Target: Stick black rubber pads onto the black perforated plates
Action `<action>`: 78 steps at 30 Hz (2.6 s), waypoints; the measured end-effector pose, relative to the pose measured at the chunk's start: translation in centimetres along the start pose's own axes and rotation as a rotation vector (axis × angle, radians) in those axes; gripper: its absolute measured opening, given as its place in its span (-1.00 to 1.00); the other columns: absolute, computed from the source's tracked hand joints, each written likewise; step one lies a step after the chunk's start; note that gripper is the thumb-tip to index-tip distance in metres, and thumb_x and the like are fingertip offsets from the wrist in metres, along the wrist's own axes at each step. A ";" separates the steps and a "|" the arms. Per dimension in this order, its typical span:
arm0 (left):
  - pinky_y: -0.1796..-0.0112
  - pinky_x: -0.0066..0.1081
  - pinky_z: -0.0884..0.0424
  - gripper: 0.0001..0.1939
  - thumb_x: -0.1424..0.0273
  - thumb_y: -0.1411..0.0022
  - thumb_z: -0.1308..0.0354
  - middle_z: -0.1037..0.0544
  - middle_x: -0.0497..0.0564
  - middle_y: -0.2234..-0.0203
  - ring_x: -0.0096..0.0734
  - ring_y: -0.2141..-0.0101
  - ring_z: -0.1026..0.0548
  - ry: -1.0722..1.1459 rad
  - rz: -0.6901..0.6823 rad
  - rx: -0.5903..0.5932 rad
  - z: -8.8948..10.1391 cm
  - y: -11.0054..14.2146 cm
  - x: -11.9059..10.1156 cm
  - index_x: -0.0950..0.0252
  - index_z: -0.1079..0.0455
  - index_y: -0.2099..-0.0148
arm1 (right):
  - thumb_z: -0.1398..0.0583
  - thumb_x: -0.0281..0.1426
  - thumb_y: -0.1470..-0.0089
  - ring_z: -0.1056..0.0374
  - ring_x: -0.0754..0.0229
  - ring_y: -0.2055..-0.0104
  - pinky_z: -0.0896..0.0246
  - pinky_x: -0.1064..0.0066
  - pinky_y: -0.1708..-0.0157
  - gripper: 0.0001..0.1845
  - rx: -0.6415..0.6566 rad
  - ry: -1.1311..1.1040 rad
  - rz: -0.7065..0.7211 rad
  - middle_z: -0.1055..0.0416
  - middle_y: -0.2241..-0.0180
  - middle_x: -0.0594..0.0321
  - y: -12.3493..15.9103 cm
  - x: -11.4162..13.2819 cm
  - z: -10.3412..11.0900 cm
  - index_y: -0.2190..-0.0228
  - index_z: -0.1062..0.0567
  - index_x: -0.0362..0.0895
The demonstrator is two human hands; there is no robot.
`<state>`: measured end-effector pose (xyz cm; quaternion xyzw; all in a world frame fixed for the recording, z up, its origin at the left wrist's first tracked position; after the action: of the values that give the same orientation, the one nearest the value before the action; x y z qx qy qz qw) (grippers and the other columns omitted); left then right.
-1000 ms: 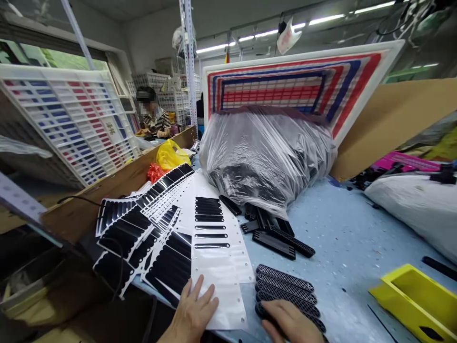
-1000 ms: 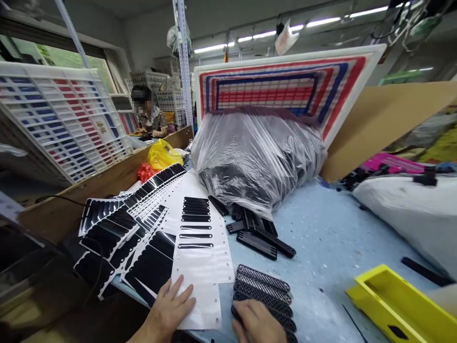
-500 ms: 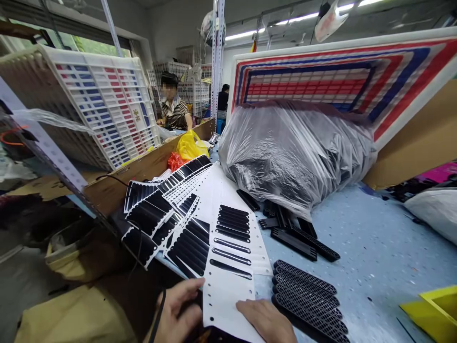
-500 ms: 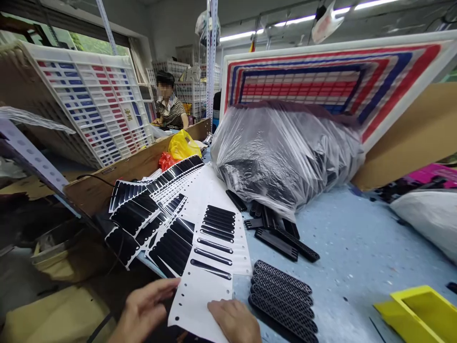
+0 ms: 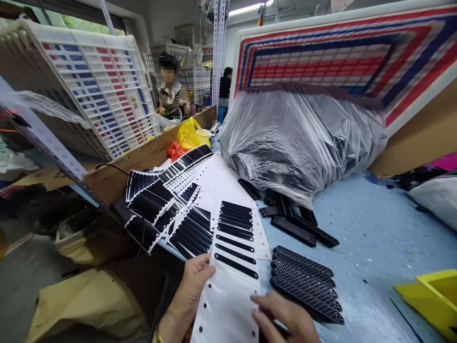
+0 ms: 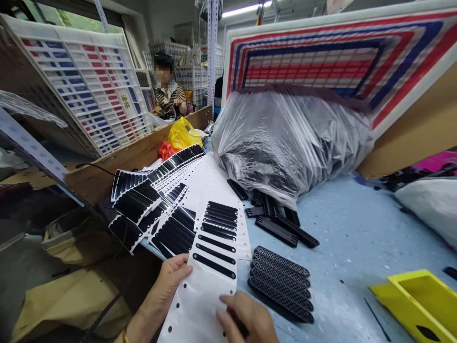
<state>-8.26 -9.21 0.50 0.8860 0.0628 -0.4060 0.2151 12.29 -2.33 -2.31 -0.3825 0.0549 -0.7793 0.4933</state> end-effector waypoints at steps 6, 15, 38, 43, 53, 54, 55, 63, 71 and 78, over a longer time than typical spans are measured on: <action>0.44 -0.47 -0.30 -0.84 0.37 0.10 -0.32 -0.54 -0.03 0.62 -0.42 0.55 -0.42 -0.169 -0.100 0.014 -1.2 -2.3 -0.6 0.36 -0.59 0.42 | -0.15 -0.23 -0.18 -0.30 0.25 0.63 -0.18 0.45 0.61 -0.69 -0.089 -0.062 -0.176 -0.38 0.63 0.26 -8.4 0.5 -1.5 0.36 -0.58 -0.19; 0.41 -0.48 -0.29 -0.80 0.35 0.00 -0.25 -0.56 0.00 0.56 -0.42 0.51 -0.44 -0.308 -0.165 0.151 -0.8 -6.7 0.6 0.38 -0.60 0.36 | -0.16 -0.15 -0.07 -0.16 0.31 0.67 -0.03 0.49 0.66 -0.63 -0.023 -0.330 -0.530 -0.27 0.73 0.35 -12.0 -1.3 -0.3 0.55 -0.54 -0.16; 0.73 -0.58 -0.06 -0.48 -0.07 -0.02 -0.22 -0.50 0.03 0.67 -0.42 0.73 -0.46 -0.478 0.077 0.255 -8.5 -4.8 0.2 0.34 -0.36 0.44 | -0.34 -0.11 0.04 -0.49 0.09 0.46 -0.48 0.33 0.39 -0.67 -0.297 -0.704 -0.711 -0.52 0.52 0.17 -1.4 1.7 11.5 0.46 -0.56 -0.14; 0.74 -0.63 -0.03 -0.54 0.08 0.13 -0.38 -0.47 -0.02 0.75 -0.53 0.79 -0.39 -0.375 0.119 0.235 -9.2 -4.1 2.7 0.34 -0.30 0.55 | -0.29 -0.10 0.03 -0.49 0.08 0.55 -0.42 0.37 0.61 -0.62 -0.368 -0.458 -0.711 -0.56 0.53 0.13 2.3 -1.3 11.0 0.30 -0.61 -0.14; 0.75 -0.64 -0.07 -0.54 0.06 0.15 -0.38 -0.48 -0.03 0.75 -0.56 0.80 -0.38 -0.376 0.183 0.222 -10.0 -3.6 4.7 0.34 -0.31 0.55 | -0.23 -0.41 -0.12 -0.52 0.03 0.27 -0.47 0.19 0.29 -0.77 -0.289 0.277 -0.187 -0.61 0.28 0.06 2.9 -0.8 11.8 0.18 -0.61 -0.11; 0.75 -0.64 -0.07 -0.53 0.06 0.14 -0.38 -0.48 -0.03 0.75 -0.56 0.80 -0.38 -0.373 0.194 0.232 -10.1 -3.4 4.9 0.34 -0.31 0.55 | -0.20 -0.43 -0.14 -0.50 0.04 0.31 -0.45 0.20 0.33 -0.77 -0.251 0.304 -0.165 -0.60 0.31 0.05 2.8 -0.7 11.4 0.17 -0.60 -0.13; 0.75 -0.64 -0.07 -0.53 0.05 0.14 -0.37 -0.48 -0.02 0.74 -0.55 0.80 -0.39 -0.373 0.205 0.239 -10.0 -3.1 5.1 0.34 -0.31 0.55 | -0.17 -0.45 -0.15 -0.48 0.06 0.35 -0.43 0.23 0.38 -0.76 -0.218 0.316 -0.156 -0.59 0.35 0.06 2.8 -0.6 11.0 0.17 -0.60 -0.14; 0.74 -0.55 -0.14 -0.58 0.09 0.10 -0.33 -0.47 -0.05 0.69 -0.46 0.75 -0.40 -0.620 0.076 0.123 -7.4 -3.0 5.5 0.37 -0.48 0.36 | -0.17 -0.41 -0.17 -0.47 0.12 0.42 -0.41 0.32 0.43 -0.79 -0.175 0.134 -0.283 -0.57 0.43 0.14 5.1 -1.1 10.8 0.25 -0.62 -0.08; 0.55 -0.45 -0.30 -0.78 0.44 0.11 -0.24 -0.53 -0.05 0.62 -0.45 0.65 -0.35 -0.997 -0.265 0.156 -6.9 -4.5 6.8 0.26 -0.58 0.32 | -0.26 -0.18 -0.04 -0.51 0.11 0.42 -0.42 0.34 0.43 -0.78 -0.177 -0.001 -0.678 -0.60 0.44 0.23 6.8 -4.7 13.6 0.38 -0.65 -0.03; 0.50 -0.41 -0.26 -0.83 0.45 0.05 -0.20 -0.47 -0.05 0.66 -0.39 0.61 -0.37 -1.085 -0.344 0.206 -7.0 -4.2 7.3 0.26 -0.58 0.36 | -0.22 -0.26 -0.08 -0.48 0.13 0.44 -0.41 0.35 0.43 -0.81 -0.123 0.003 -0.565 -0.56 0.47 0.21 6.4 -4.0 11.9 0.41 -0.62 -0.05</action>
<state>0.27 -2.85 -2.31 0.5444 0.0468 -0.8354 0.0601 25.53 1.10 0.91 -0.4107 -0.0060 -0.8816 0.2326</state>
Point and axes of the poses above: each hand's wrist, its own y-axis away from the middle knuckle, its own z-axis out of the back of the hand, x = y × z, the point moved 1 cm from there along -y, towards the middle knuckle
